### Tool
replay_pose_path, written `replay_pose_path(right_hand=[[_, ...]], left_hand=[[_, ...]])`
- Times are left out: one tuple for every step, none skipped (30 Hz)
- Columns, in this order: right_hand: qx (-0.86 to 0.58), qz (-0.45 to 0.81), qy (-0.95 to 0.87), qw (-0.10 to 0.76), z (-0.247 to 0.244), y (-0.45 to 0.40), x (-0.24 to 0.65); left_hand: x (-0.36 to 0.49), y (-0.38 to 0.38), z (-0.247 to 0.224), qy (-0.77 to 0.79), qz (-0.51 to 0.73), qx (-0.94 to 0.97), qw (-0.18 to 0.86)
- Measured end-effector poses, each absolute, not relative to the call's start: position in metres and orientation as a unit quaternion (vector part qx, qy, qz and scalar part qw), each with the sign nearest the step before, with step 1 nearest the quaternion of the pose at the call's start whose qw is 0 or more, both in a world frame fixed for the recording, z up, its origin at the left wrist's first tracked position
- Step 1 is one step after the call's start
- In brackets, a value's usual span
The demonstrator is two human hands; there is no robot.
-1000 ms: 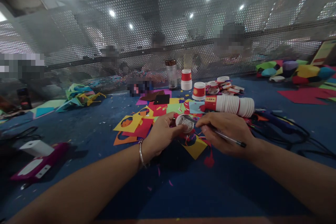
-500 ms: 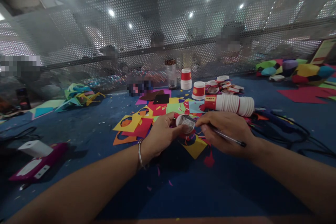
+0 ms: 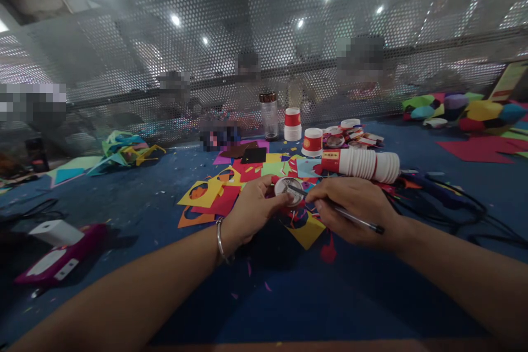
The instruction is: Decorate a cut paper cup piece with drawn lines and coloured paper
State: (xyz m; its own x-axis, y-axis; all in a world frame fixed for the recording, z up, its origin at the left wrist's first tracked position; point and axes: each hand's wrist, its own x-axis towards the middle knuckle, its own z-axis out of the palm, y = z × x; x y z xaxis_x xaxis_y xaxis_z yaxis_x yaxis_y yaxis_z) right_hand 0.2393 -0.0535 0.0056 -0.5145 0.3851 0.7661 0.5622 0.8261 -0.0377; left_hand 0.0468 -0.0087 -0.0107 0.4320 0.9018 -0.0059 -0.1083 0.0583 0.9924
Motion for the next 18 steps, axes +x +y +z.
replay_pose_path(right_hand=[[-0.275, -0.111, -0.863, 0.409, 0.0054, -0.0535, 0.2395], [-0.275, -0.114, -0.863, 0.408, 0.0052, -0.0536, 0.2397], [-0.277, -0.115, -0.863, 0.407, 0.005, -0.0538, 0.2399], [-0.278, -0.114, -0.863, 0.407, 0.0048, -0.054, 0.2401], [-0.278, -0.111, -0.862, 0.408, 0.0047, -0.0543, 0.2403], [-0.279, -0.106, -0.862, 0.409, 0.0046, -0.0545, 0.2405], [-0.281, -0.103, -0.862, 0.41, 0.0045, -0.0548, 0.2407], [-0.282, -0.1, -0.861, 0.41, 0.0044, -0.0549, 0.2409], [-0.283, -0.1, -0.861, 0.411, 0.0044, -0.055, 0.241], [-0.284, -0.1, -0.861, 0.41, 0.0044, -0.055, 0.241], [-0.285, -0.101, -0.861, 0.409, 0.0044, -0.055, 0.2409], [-0.285, -0.103, -0.862, 0.407, 0.0044, -0.0548, 0.2408], [-0.285, -0.105, -0.862, 0.406, 0.0045, -0.0546, 0.2405], [-0.285, -0.108, -0.862, 0.405, 0.0046, -0.0544, 0.2403], [-0.284, -0.111, -0.862, 0.406, 0.0046, -0.0541, 0.24], [-0.28, -0.114, -0.862, 0.407, 0.0047, -0.0539, 0.2397], [-0.277, -0.117, -0.862, 0.408, 0.0047, -0.0537, 0.2395], [-0.275, -0.119, -0.863, 0.408, 0.0047, -0.0536, 0.2395]], left_hand=[[0.0468, -0.0091, -0.0103, 0.354, 0.397, 0.561, 0.634], [0.0468, -0.0098, -0.01, 0.353, 0.396, 0.564, 0.633], [0.0467, -0.0105, -0.0098, 0.351, 0.395, 0.568, 0.632], [0.0467, -0.0112, -0.0096, 0.349, 0.392, 0.573, 0.63], [0.0466, -0.0119, -0.0096, 0.346, 0.388, 0.58, 0.627], [0.0464, -0.0124, -0.0097, 0.342, 0.384, 0.588, 0.624], [0.0463, -0.0128, -0.0099, 0.338, 0.38, 0.596, 0.621], [0.0462, -0.013, -0.0101, 0.335, 0.376, 0.604, 0.618], [0.0461, -0.0131, -0.0104, 0.333, 0.373, 0.609, 0.616], [0.0459, -0.0129, -0.0106, 0.333, 0.372, 0.608, 0.617], [0.0458, -0.0126, -0.0108, 0.336, 0.373, 0.604, 0.619], [0.0457, -0.0122, -0.011, 0.339, 0.375, 0.596, 0.624], [0.0456, -0.0117, -0.0111, 0.343, 0.378, 0.587, 0.629], [0.0455, -0.0111, -0.0111, 0.346, 0.381, 0.579, 0.633], [0.0455, -0.0106, -0.0111, 0.349, 0.383, 0.574, 0.634], [0.0455, -0.0102, -0.011, 0.351, 0.386, 0.572, 0.633], [0.0456, -0.01, -0.0108, 0.352, 0.388, 0.573, 0.63], [0.0458, -0.0099, -0.0105, 0.353, 0.389, 0.574, 0.628]])
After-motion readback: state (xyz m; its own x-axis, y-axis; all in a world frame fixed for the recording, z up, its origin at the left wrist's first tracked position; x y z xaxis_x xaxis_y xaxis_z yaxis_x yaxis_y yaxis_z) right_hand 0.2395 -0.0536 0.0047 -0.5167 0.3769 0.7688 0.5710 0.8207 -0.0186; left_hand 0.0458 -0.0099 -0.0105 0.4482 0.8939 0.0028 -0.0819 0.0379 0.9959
